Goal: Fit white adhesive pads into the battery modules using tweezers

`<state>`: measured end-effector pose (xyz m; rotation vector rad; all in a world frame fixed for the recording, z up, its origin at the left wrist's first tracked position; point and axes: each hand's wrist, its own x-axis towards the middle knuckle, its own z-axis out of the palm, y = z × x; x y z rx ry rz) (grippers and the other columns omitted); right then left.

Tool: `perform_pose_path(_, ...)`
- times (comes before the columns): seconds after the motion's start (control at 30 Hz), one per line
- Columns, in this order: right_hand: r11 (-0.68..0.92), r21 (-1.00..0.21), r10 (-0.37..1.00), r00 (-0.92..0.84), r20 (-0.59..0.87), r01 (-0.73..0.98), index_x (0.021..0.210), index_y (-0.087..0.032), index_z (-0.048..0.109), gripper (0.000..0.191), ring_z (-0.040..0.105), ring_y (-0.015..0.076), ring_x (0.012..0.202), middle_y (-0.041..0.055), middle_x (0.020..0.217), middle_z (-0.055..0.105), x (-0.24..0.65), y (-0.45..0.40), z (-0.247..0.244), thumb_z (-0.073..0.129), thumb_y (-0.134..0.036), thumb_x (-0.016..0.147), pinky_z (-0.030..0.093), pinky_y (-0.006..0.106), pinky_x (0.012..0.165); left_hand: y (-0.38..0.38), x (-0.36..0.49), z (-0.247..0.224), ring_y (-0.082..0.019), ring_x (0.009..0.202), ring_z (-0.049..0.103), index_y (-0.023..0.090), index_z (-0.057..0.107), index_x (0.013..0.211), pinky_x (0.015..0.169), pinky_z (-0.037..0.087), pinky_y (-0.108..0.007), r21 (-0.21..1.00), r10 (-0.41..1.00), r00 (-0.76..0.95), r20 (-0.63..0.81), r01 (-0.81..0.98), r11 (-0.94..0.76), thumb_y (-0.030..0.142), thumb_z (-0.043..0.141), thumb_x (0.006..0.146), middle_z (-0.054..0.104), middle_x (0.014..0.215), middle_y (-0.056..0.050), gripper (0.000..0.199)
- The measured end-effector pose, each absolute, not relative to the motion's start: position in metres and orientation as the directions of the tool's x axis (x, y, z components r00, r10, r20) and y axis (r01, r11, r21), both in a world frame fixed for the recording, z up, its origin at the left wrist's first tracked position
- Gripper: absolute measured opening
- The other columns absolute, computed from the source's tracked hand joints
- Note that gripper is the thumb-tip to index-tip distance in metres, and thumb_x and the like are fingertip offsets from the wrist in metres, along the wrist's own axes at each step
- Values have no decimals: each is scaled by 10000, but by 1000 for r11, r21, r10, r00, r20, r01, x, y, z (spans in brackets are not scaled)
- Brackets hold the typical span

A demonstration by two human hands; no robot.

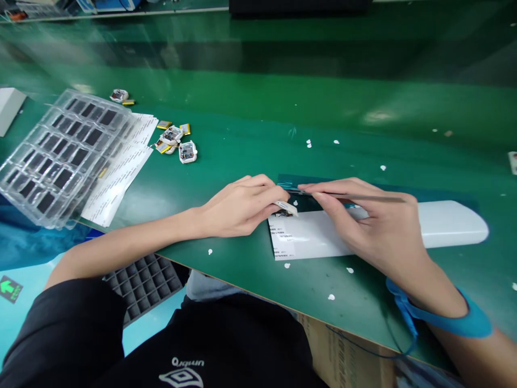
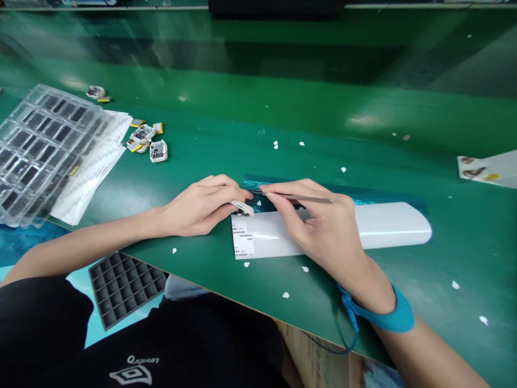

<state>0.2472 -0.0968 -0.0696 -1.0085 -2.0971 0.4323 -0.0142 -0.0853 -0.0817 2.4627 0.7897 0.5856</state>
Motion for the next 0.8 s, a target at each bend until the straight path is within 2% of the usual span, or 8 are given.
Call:
perform_pose_path(0.17, 768, -361, 624, -490, 609, 529, 1208, -298, 796, 333, 828, 226, 879, 7, 1067, 855, 246, -98, -74, 716, -36, 1018, 689, 345, 708, -86, -12, -80, -254, 1312, 593, 185, 652, 1266, 1076, 494, -422, 628, 639, 753, 155, 424, -652, 248, 385, 1153, 735, 1379, -112, 297)
perform_pose_path(0.27, 794, -225, 543, -490, 682, 565, 1272, -281, 773, 420, 837, 228, 936, 37, 1139, 846, 251, -91, -73, 728, 22, 985, 699, 338, 759, -84, -10, -82, -251, 1295, 585, 177, 656, 1266, 1061, 483, -411, 629, 640, 753, 152, 426, -651, 248, 375, 1157, 742, 1376, -108, 310)
perform_pose_path(0.4, 761, -189, 516, -401, 757, 621, 1235, -286, 790, 384, 840, 218, 866, 45, 1059, 854, 256, -84, -66, 786, -9, 969, 687, 315, 727, -79, -10, -85, -250, 1247, 625, 172, 672, 1244, 1006, 489, -401, 513, 609, 771, 184, 453, -729, 242, 378, 1151, 767, 1360, -125, 316)
perform_pose_path(0.5, 800, -186, 490, -441, 752, 571, 1359, -283, 757, 527, 841, 237, 922, 69, 1121, 846, 254, -89, -60, 789, 35, 941, 699, 342, 779, -80, -12, -79, -240, 1192, 691, 211, 702, 1170, 1008, 509, -407, 443, 456, 832, 316, 296, -846, 238, 423, 1121, 803, 1298, -109, 284)
perform_pose_path(0.57, 816, -163, 472, -476, 742, 555, 1478, -296, 695, 667, 837, 254, 990, 71, 1177, 835, 251, -98, -56, 777, 68, 925, 706, 362, 809, -83, -12, -71, -213, 1107, 737, 247, 703, 1149, 1018, 536, -396, 521, 450, 739, 502, 157, -839, 261, 466, 1107, 824, 1218, -75, 242)
perform_pose_path(0.63, 803, -141, 487, -501, 715, 578, 1543, -301, 642, 741, 830, 258, 1037, 62, 1208, 827, 249, -107, -52, 766, 83, 922, 708, 368, 827, -84, -12, -63, -187, 990, 758, 254, 679, 1178, 936, 574, -367, 719, 681, 426, 596, 96, -689, 295, 485, 1116, 816, 1142, -57, 208)
perform_pose_path(0.7, 792, -126, 504, -522, 688, 598, 1554, -289, 630, 737, 826, 257, 1046, 53, 1226, 824, 247, -115, -49, 781, 64, 925, 709, 367, 835, -79, -12, -59, -161, 863, 746, 227, 647, 1174, 802, 578, -316, 916, 913, 78, 401, -12, -402, 313, 519, 1116, 795, 1070, -56, 165)
perform_pose_path(0.8, 813, -113, 490, -566, 663, 571, 1578, -247, 608, 720, 820, 265, 1061, 57, 1265, 815, 247, -121, -45, 810, 7, 936, 704, 375, 873, -67, -14, -59, -115, 691, 672, 173, 610, 1011, 721, 550, -255, 981, 1000, -2, -23, -194, 23, 260, 559, 1079, 780, 889, -52, 121)
